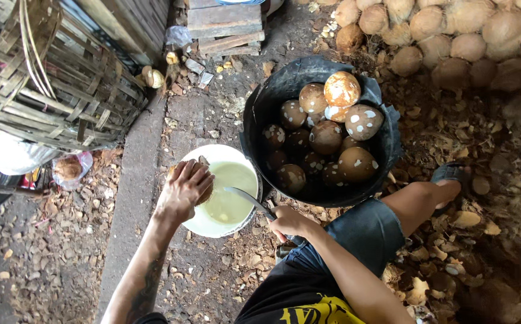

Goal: The person sits on the ground and uses a large knife to peel the husk off coconuts. The peeled coconuts are placed into a black bucket, and the person occasionally pours coconut water into a white bucket.

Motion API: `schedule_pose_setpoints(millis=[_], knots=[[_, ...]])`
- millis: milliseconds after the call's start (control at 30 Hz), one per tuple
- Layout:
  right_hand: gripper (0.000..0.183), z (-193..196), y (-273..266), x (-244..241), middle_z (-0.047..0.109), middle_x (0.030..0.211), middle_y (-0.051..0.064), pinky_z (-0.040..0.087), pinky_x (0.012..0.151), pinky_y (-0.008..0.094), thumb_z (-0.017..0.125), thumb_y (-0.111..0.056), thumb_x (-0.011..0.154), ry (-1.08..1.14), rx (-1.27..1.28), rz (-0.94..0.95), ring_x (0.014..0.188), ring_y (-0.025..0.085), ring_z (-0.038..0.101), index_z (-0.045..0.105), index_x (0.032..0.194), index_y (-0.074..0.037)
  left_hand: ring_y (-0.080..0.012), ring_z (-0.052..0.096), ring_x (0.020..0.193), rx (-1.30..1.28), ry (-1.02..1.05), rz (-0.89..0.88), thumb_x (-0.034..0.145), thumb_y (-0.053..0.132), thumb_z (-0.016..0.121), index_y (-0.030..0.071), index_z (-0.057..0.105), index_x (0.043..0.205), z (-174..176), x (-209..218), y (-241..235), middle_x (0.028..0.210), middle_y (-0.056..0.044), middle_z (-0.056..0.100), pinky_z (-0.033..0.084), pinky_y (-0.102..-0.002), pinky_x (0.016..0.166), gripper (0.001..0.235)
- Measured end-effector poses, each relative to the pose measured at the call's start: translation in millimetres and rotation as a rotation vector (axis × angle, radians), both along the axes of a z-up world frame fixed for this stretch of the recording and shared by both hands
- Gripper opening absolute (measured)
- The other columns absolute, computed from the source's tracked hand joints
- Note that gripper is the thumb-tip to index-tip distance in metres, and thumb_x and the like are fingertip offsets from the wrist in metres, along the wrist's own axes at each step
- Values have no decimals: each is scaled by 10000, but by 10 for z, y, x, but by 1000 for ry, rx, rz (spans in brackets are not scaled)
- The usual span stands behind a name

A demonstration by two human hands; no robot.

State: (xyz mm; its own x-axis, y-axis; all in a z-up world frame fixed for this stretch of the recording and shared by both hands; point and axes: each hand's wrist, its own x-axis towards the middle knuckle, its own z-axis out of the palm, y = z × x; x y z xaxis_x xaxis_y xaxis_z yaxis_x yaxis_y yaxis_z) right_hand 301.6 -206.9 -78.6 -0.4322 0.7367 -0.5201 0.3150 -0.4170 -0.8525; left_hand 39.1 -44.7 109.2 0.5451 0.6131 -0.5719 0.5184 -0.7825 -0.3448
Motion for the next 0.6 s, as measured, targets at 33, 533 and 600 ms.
schedule_pose_setpoints(millis=[33, 533, 600], knots=[[36, 40, 17, -14, 624, 498, 58, 359, 1188, 571, 623, -121, 804, -6, -21, 7, 541, 292, 690, 633, 770, -126, -346, 274, 1612, -5, 4, 6, 747, -69, 662, 360, 454, 1586, 16, 5, -2, 1699, 10, 401, 195, -534, 1340, 965], [88, 318, 29, -125, 608, 441, 41, 497, 1021, 438, 627, -191, 686, -43, -42, -3, 510, 255, 693, 642, 634, -122, -320, 583, 1272, 343, -569, -204, 675, 262, 841, 256, 724, 1148, -266, -312, 35, 1224, -16, 667, 450, -487, 1147, 488], [62, 229, 32, -114, 614, 436, 45, 536, 940, 384, 641, -186, 642, -72, -15, -10, 489, 249, 682, 632, 613, -132, -353, 541, 1388, 290, -500, -163, 506, 178, 909, 277, 698, 1274, -150, -277, 80, 1353, -3, 661, 425, -497, 1195, 803]])
